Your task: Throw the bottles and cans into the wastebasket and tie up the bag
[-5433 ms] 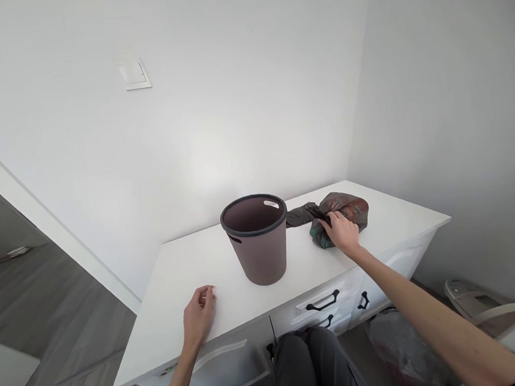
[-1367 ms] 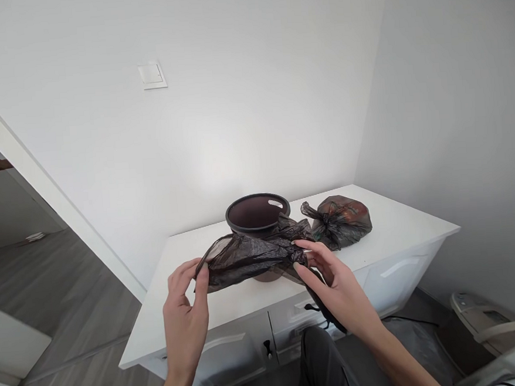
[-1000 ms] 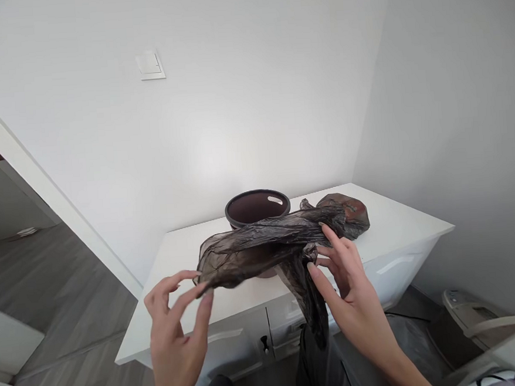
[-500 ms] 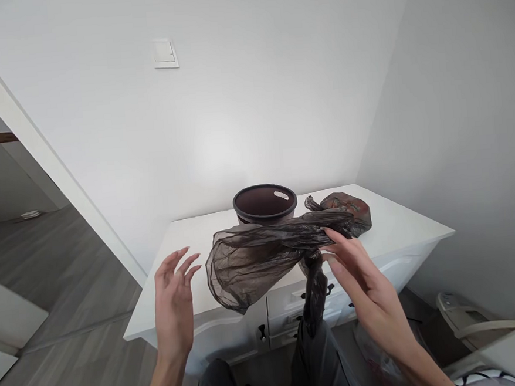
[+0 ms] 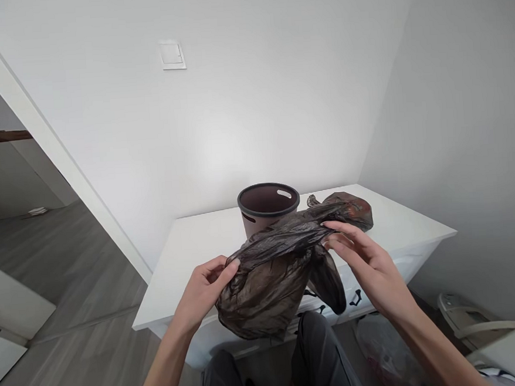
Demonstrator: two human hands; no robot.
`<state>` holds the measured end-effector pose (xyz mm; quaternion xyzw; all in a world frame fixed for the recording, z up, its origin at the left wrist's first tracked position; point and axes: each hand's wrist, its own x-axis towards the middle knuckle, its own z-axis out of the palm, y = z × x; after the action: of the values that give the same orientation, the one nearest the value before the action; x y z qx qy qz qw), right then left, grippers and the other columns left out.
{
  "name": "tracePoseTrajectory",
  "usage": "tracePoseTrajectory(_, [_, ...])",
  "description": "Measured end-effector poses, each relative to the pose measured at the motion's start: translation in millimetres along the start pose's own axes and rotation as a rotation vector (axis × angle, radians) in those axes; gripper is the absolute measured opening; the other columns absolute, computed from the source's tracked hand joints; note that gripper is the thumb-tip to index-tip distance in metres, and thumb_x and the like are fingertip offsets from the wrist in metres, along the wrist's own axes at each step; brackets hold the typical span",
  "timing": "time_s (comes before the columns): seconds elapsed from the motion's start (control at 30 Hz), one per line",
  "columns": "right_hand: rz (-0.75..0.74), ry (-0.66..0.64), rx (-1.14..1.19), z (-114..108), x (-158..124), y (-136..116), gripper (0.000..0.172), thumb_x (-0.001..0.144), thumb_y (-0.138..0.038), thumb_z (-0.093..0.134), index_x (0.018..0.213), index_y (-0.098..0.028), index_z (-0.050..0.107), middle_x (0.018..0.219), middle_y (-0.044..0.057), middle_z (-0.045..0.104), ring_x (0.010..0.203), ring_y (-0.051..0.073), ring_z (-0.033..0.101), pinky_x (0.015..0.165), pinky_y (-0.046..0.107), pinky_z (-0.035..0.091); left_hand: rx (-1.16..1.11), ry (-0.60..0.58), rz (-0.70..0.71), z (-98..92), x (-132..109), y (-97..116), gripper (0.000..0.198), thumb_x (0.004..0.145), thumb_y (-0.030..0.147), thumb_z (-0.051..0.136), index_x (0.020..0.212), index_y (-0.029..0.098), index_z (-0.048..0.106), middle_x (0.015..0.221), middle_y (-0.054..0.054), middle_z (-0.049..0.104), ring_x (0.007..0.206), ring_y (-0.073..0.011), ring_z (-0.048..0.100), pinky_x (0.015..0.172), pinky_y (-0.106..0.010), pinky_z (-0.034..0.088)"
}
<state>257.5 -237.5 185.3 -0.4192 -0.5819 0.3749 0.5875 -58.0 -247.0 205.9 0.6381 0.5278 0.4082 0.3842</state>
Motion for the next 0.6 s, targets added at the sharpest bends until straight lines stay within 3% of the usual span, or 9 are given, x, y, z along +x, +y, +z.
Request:
tracePoseTrajectory(0.1, [-0.007, -0.025, -0.072, -1, -5, -1, 0.035, 0.098, -0.051, 0.065, 0.128, -0.032, 0.067, 0.113, 0.005, 0.071, 0.115, 0.022, 0.067, 0.103, 0.036, 0.055, -0.125, 0.078, -0.016, -3.7, -6, -5, 0.04, 0.093, 0.057, 0.065, 0.077, 0.021, 0.068, 0.082, -0.004, 0.067, 0.079, -0.0194, 0.06, 0.07, -0.026, 0.049])
tracePoseTrajectory(0.2, [-0.062, -0.014, -0.139, 3, -18, -1, 0.037, 0.1, -0.048, 0.062, 0.134, -0.034, 0.063, 0.129, 0.005, 0.065, 0.12, 0.022, 0.065, 0.106, 0.037, 0.053, -0.225, 0.257, -0.017, -10.8, -11, -11, 0.038, 0.095, 0.056, 0.065, 0.085, 0.021, 0.073, 0.09, -0.005, 0.07, 0.089, -0.0218, 0.061, 0.08, -0.028, 0.051])
tracePoseTrajectory(0.37, [-0.111, -0.037, -0.311, 11, -34, -6, 0.042, 0.102, -0.043, 0.058, 0.144, -0.037, 0.056, 0.139, 0.008, 0.057, 0.118, 0.024, 0.065, 0.104, 0.042, 0.055, -0.175, 0.401, -0.028, -21.6, -20, -11, 0.04, 0.092, 0.061, 0.067, 0.091, 0.021, 0.076, 0.088, -0.004, 0.07, 0.089, -0.0218, 0.06, 0.081, -0.027, 0.05])
tracePoseTrajectory(0.43, [-0.172, 0.095, -0.354, 15, -41, -8, 0.038, 0.101, -0.04, 0.061, 0.139, -0.034, 0.059, 0.138, 0.009, 0.056, 0.117, 0.025, 0.064, 0.102, 0.045, 0.055, -0.087, 0.463, -0.015, -20.6, -25, -2, 0.041, 0.091, 0.062, 0.067, 0.089, 0.022, 0.076, 0.084, -0.003, 0.069, 0.085, -0.0211, 0.06, 0.074, -0.026, 0.049])
tracePoseTrajectory(0.53, [-0.364, 0.394, -0.356, 29, -55, -12, 0.039, 0.094, -0.03, 0.069, 0.132, -0.031, 0.059, 0.129, 0.012, 0.058, 0.118, 0.03, 0.061, 0.104, 0.053, 0.052, 0.049, 0.49, 0.028, -11.3, -31, 19, 0.043, 0.09, 0.063, 0.067, 0.08, 0.022, 0.076, 0.073, -0.002, 0.066, 0.072, -0.0189, 0.057, 0.061, -0.025, 0.044])
tracePoseTrajectory(0.6, [-0.484, 0.302, -0.371, 44, -61, -17, 0.04, 0.091, -0.023, 0.071, 0.129, -0.031, 0.06, 0.124, 0.012, 0.06, 0.118, 0.032, 0.061, 0.103, 0.055, 0.051, 0.112, 0.457, 0.094, -1.7, -34, 35, 0.044, 0.091, 0.062, 0.066, 0.073, 0.022, 0.074, 0.066, -0.001, 0.063, 0.063, -0.0171, 0.054, 0.056, -0.025, 0.042])
